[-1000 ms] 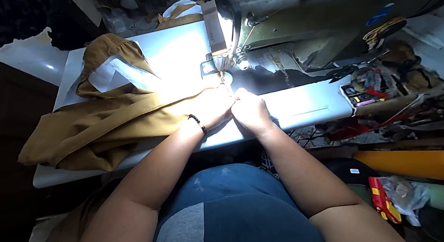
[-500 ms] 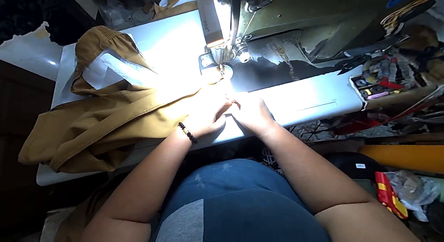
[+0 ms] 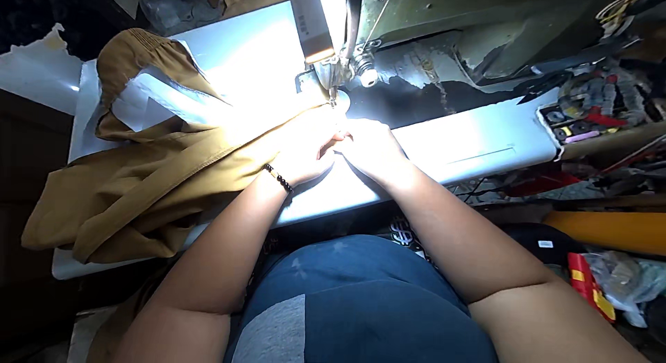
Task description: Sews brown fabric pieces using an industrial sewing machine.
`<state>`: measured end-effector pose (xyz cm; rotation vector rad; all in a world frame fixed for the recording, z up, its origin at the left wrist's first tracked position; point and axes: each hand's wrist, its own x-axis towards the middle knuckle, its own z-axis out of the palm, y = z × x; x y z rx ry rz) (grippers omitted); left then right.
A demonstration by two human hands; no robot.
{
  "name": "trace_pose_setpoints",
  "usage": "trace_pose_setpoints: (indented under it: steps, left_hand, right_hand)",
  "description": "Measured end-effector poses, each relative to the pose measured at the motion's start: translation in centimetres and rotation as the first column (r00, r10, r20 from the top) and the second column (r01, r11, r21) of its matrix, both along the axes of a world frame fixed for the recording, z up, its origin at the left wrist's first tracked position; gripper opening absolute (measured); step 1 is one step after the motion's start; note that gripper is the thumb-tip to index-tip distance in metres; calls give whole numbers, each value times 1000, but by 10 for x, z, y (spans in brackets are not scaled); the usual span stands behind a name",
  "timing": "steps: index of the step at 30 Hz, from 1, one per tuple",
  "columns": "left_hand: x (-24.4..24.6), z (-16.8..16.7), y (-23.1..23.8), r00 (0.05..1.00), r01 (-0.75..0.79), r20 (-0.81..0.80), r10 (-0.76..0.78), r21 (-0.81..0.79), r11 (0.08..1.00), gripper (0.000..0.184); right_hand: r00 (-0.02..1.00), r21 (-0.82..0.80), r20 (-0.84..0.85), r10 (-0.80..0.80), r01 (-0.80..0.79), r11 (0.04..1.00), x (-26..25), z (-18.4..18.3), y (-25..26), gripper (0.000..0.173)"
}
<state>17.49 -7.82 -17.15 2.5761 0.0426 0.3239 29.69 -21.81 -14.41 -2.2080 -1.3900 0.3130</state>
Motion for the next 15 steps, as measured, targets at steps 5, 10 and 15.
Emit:
trace_pose_setpoints:
  steps: [5,10,15]
  left_hand:
    - [21,4,21,994,-75,-78,81,70,995,38]
    - [29,-3,22,989,-142,-1,145,184,973,37]
    - [19,14,1,947,-321,49,318,223,921,39]
  right_hand:
    - [997,-81,2,-74,74,994,16,-1,30,23]
    - [992,134,19,-127,124,983,22,-19,28,28]
    - [979,326,-172,-107,159,932,26,-19,11,36]
